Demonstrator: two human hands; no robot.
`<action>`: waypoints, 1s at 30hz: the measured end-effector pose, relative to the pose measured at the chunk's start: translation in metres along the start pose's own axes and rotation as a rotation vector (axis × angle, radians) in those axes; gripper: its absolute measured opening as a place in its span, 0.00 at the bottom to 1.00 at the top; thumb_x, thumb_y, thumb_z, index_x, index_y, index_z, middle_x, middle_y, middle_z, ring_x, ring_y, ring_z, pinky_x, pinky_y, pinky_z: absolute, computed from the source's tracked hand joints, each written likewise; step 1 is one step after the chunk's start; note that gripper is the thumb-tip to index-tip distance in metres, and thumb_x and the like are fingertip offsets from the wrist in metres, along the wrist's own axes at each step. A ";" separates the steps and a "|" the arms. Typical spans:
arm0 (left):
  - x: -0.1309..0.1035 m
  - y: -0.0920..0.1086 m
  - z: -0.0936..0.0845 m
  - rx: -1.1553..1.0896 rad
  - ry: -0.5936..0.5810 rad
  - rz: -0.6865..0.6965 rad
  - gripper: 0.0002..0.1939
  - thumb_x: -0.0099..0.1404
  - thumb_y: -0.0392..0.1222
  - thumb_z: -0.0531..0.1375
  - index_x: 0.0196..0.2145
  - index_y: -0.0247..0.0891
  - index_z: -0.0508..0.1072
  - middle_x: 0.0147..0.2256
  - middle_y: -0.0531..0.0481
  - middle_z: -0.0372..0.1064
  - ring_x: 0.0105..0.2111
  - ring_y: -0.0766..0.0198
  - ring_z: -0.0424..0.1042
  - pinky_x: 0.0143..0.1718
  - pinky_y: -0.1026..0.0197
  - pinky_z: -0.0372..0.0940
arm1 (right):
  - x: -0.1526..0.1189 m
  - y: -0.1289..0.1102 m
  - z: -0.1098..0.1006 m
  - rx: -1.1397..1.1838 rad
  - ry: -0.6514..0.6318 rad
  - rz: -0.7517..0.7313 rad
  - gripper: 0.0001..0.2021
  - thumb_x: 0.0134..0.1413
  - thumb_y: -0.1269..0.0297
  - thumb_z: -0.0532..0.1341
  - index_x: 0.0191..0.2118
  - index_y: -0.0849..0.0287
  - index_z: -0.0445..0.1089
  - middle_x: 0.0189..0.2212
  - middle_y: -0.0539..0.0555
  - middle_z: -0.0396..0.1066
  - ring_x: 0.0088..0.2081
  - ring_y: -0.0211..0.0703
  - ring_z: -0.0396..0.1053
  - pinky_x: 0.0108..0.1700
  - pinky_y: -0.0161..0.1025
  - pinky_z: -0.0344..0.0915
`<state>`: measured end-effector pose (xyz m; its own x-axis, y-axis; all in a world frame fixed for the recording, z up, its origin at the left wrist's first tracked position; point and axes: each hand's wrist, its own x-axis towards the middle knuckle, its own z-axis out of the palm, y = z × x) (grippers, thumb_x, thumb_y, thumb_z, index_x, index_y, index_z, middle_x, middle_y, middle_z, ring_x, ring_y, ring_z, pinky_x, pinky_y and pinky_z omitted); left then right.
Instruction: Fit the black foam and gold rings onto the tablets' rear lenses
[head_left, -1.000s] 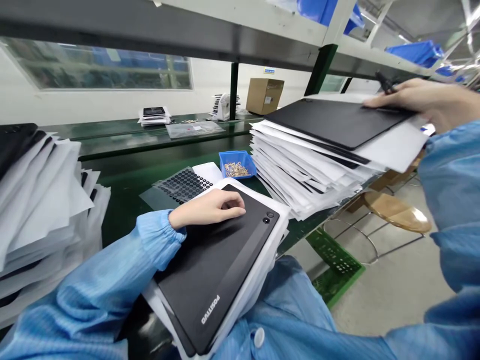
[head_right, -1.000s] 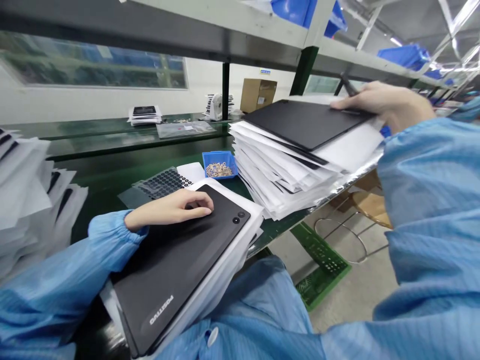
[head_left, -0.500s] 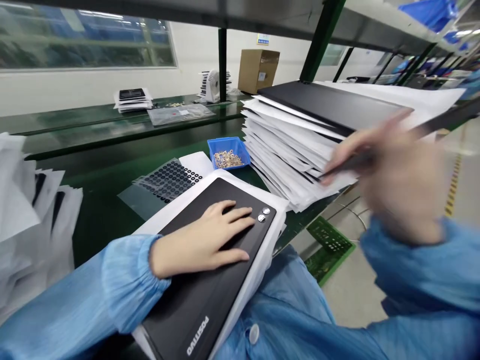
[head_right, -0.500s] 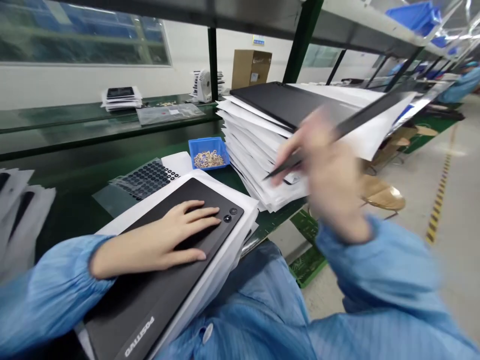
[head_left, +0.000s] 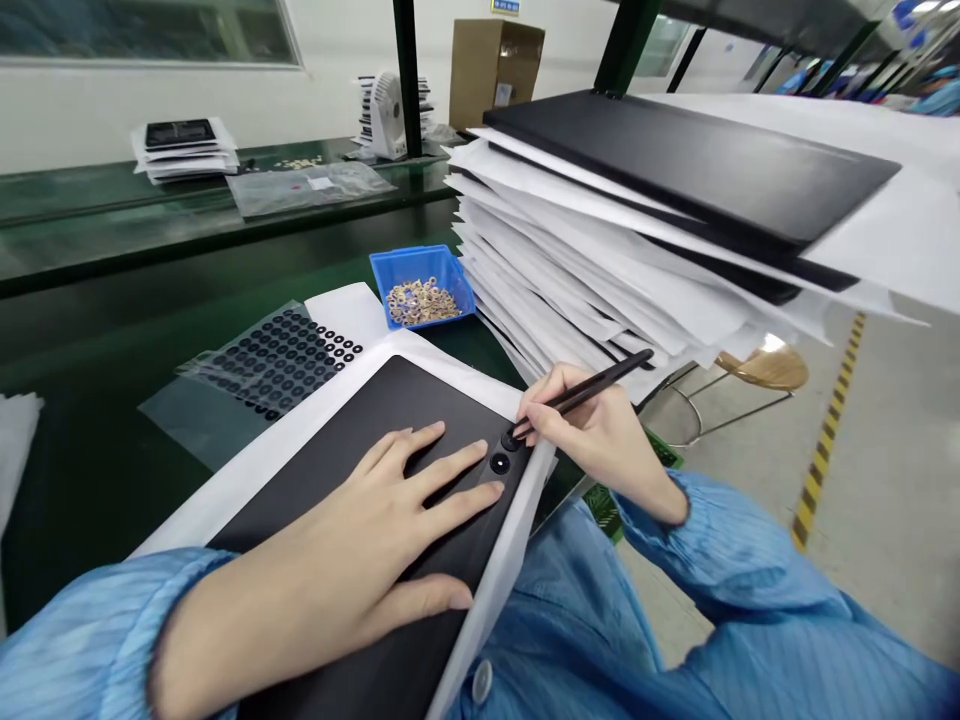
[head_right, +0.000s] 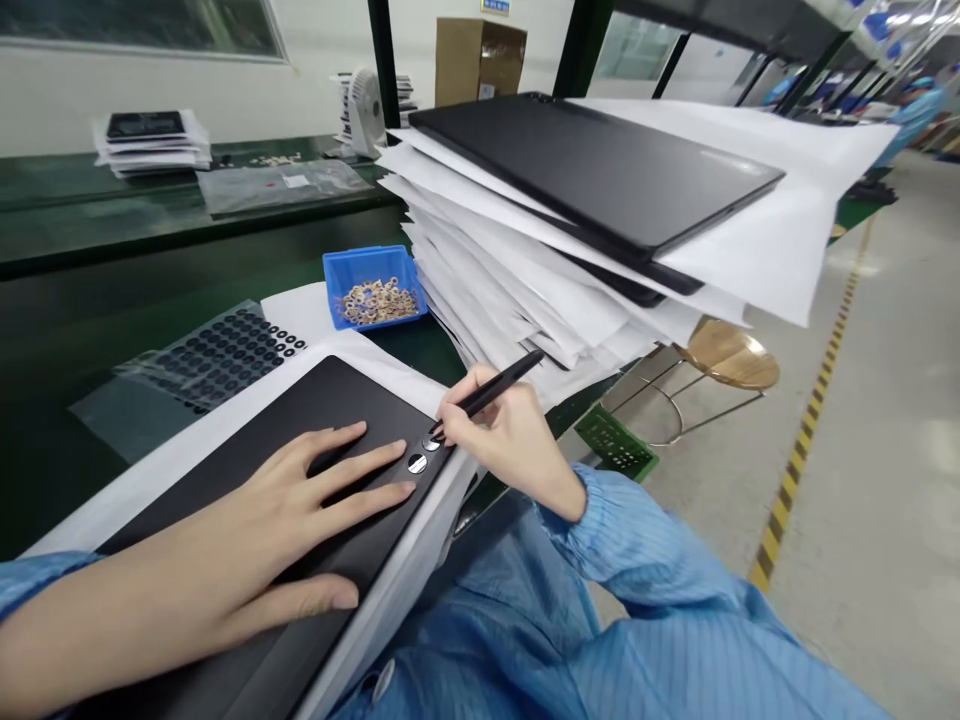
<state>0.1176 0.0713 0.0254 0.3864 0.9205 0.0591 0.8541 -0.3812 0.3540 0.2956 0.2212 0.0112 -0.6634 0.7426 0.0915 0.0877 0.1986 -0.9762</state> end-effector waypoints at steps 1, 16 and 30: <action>0.000 0.000 0.000 0.004 -0.002 -0.004 0.28 0.65 0.59 0.52 0.60 0.52 0.61 0.61 0.47 0.59 0.61 0.36 0.53 0.54 0.35 0.58 | 0.000 0.000 0.001 -0.003 -0.001 -0.001 0.10 0.45 0.61 0.63 0.26 0.60 0.62 0.23 0.52 0.70 0.24 0.38 0.71 0.28 0.35 0.70; 0.002 0.000 0.003 0.065 -0.015 0.036 0.27 0.65 0.59 0.52 0.60 0.49 0.63 0.60 0.48 0.59 0.59 0.37 0.57 0.53 0.36 0.60 | 0.000 0.000 0.002 -0.141 0.041 -0.049 0.06 0.44 0.68 0.60 0.24 0.59 0.60 0.23 0.51 0.69 0.24 0.36 0.68 0.26 0.33 0.67; 0.003 0.006 -0.003 0.158 -0.045 0.029 0.28 0.64 0.54 0.57 0.59 0.44 0.63 0.60 0.46 0.59 0.58 0.34 0.57 0.49 0.34 0.62 | -0.003 0.002 0.005 -0.092 0.104 -0.060 0.06 0.44 0.69 0.62 0.23 0.58 0.63 0.22 0.50 0.69 0.23 0.37 0.69 0.25 0.33 0.69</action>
<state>0.1231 0.0724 0.0301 0.4241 0.9053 0.0238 0.8850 -0.4199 0.2014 0.2938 0.2159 0.0078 -0.5889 0.7893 0.1737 0.1210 0.2987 -0.9466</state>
